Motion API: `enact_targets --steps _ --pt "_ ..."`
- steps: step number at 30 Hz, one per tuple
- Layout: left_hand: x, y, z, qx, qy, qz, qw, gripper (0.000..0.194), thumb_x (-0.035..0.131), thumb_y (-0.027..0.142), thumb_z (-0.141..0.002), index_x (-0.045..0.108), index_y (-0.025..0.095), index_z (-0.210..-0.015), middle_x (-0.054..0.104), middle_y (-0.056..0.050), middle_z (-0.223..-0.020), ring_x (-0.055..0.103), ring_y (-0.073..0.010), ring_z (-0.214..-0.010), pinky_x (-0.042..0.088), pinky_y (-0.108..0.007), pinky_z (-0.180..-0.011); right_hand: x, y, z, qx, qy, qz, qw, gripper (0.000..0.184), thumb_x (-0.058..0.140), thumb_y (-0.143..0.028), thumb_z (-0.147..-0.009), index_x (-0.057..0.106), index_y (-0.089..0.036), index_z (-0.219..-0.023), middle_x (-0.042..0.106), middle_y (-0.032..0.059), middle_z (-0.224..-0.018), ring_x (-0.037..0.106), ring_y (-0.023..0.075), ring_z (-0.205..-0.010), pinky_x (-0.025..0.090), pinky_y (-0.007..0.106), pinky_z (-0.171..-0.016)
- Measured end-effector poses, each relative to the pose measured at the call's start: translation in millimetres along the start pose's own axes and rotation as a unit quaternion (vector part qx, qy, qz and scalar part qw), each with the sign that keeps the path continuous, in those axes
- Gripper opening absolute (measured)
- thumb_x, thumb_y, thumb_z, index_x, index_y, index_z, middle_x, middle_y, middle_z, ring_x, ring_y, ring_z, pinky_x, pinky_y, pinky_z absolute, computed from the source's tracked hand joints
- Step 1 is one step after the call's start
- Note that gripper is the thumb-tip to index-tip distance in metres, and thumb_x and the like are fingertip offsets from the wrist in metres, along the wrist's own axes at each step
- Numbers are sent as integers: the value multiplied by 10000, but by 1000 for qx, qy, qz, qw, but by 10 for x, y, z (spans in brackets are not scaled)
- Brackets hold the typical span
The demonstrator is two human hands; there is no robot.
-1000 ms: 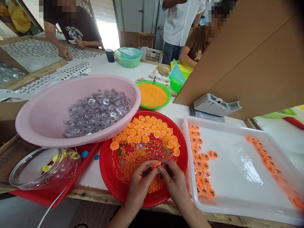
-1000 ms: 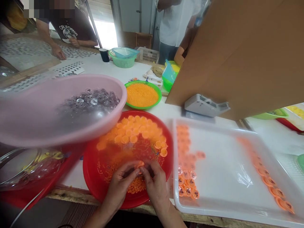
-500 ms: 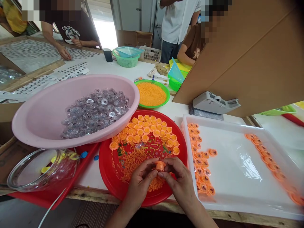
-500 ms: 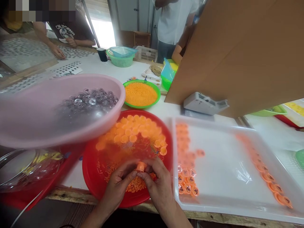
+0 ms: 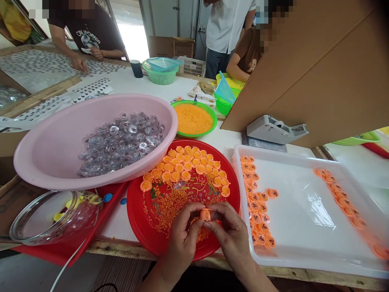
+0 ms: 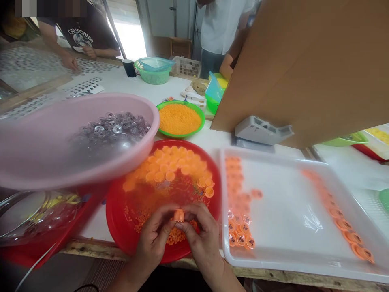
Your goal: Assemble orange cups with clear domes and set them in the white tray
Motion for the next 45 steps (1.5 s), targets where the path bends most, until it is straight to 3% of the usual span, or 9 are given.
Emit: enact_targets --steps 6,10,16,23,30,40,45 --pt "-24 -9 -36 -89 21 75 993 283 637 267 -832 655 269 -1114 675 -42 -1137 621 -208 -1081 494 -282 -926 -23 24 12 -21 8 -7 1000 86 661 -178 -822 652 -244 -875 630 40 -946 603 165 -833 515 256 -677" --pt "-21 6 -47 -109 20 104 988 226 678 246 -795 697 247 -1020 723 -35 -1035 670 -200 -982 527 -279 -881 -42 46 15 10 31 -20 999 60 678 -193 -807 678 -245 -837 620 47 -968 602 180 -875 525 260 -673" --pt "12 -41 19 -110 51 126 985 231 700 231 -772 704 227 -1002 733 -47 -1044 685 -206 -960 548 -294 -866 -21 115 34 52 21 -65 996 25 707 -225 -783 687 -228 -798 639 41 -851 620 183 -802 533 271 -646" --pt "10 -119 16 -114 67 180 975 207 719 204 -754 709 224 -959 738 -47 -1033 682 -209 -961 549 -305 -851 12 104 48 84 16 -91 992 39 712 -244 -777 683 -219 -783 657 28 -789 627 171 -737 536 278 -643" --pt "21 -158 -37 -157 59 288 943 27 680 191 -800 702 204 -809 755 -23 -920 679 -163 -912 510 -274 -851 8 44 44 71 0 -62 996 40 714 -208 -763 677 -218 -751 666 12 -755 628 158 -717 528 261 -657" --pt "103 -221 23 -187 72 359 912 17 676 182 -799 689 186 -811 748 -47 -961 656 -205 -1012 492 -327 -891 63 156 142 177 39 -140 973 146 750 -318 -726 668 -199 -739 686 13 -660 649 168 -630 546 286 -625" --pt "134 -238 28 -202 93 370 902 38 692 194 -781 687 181 -817 744 -45 -934 671 -192 -936 518 -293 -811 104 184 176 186 64 -170 966 177 764 -333 -710 654 -195 -732 700 24 -671 663 178 -620 559 306 -627"
Point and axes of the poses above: each hand's wrist, its own z-axis away from the middle knuckle, its own x-axis out of the palm, y = z × x, the point moved 3 cm from there along -z, towards the middle knuckle
